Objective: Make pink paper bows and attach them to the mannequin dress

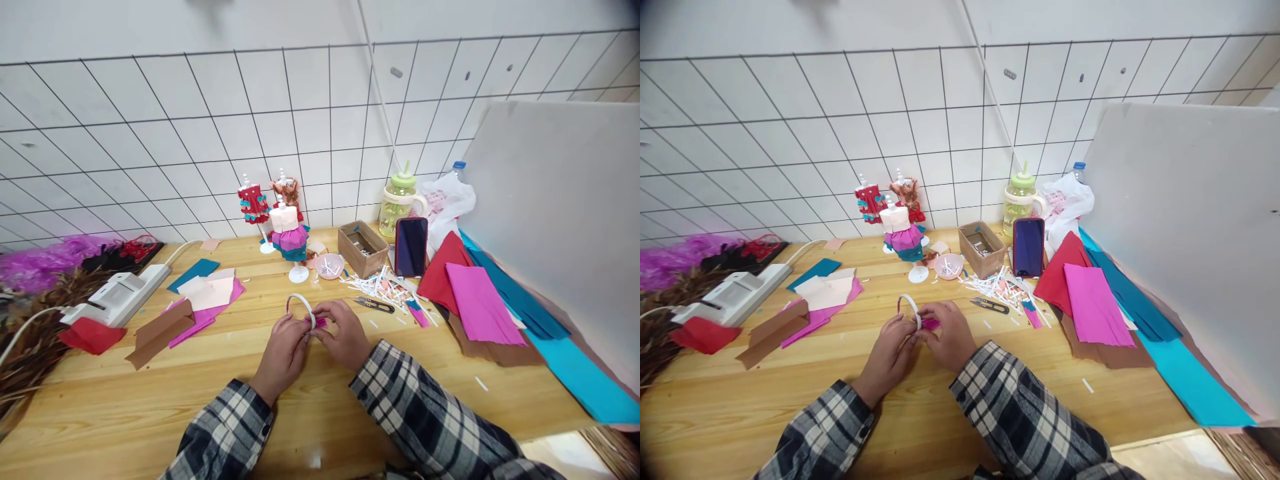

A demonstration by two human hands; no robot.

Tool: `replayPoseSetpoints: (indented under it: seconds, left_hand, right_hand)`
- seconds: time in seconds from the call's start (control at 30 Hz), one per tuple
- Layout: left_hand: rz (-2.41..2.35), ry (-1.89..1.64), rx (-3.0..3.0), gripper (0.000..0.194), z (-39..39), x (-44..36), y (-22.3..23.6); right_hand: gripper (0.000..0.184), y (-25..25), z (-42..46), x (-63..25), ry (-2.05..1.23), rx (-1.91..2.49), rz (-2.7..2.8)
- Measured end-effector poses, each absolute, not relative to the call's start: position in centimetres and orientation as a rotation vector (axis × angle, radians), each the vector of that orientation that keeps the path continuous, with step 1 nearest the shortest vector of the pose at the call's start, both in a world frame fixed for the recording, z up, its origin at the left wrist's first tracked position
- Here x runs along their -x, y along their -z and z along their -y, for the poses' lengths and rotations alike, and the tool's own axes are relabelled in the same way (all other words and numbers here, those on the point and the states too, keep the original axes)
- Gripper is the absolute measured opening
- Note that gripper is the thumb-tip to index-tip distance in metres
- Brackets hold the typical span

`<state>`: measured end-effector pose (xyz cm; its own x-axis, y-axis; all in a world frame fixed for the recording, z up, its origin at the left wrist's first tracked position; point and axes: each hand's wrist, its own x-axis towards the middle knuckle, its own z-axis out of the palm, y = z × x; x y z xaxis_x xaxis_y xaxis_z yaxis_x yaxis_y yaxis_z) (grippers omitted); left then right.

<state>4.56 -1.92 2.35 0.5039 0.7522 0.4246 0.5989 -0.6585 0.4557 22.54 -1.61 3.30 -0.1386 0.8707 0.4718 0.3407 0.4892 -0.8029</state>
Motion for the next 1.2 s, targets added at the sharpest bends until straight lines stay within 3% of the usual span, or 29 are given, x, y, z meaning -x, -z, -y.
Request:
replayPoseSetpoints:
  seconds: [0.2, 0.4, 0.63, 0.83, 1.07, 1.2]
  left_hand:
    - [-1.191, -0.870, -2.561, 0.016, 2.0, -4.5, -2.4]
    - [-1.166, -0.852, -2.698, 0.022, 1.8, -4.2, -2.0]
    - [-1.128, -0.912, -2.615, 0.020, 2.0, -4.4, -2.4]
    - [-1.105, -0.967, -2.471, 0.022, 2.0, -3.9, -2.4]
    - [-1.107, -0.956, -2.300, 0.023, 2.1, -3.9, -2.2]
    - [-1.052, -0.936, -2.325, 0.024, 2.2, -4.0, -2.3]
  right_hand:
    - [0.019, -3.4, 1.6, -22.7, -0.645, 1.025, 1.756]
    - [0.048, -3.7, 1.8, -23.0, -0.597, 0.905, 1.801]
    - [0.016, -3.3, 1.8, -22.8, -0.585, 0.967, 1.723]
    - [0.007, -2.9, 2.0, -22.5, -0.518, 0.922, 1.848]
    - [0.010, -2.7, 2.1, -22.3, -0.310, 0.807, 1.944]
    - [0.021, -3.1, 2.1, -22.9, -0.370, 0.764, 1.925]
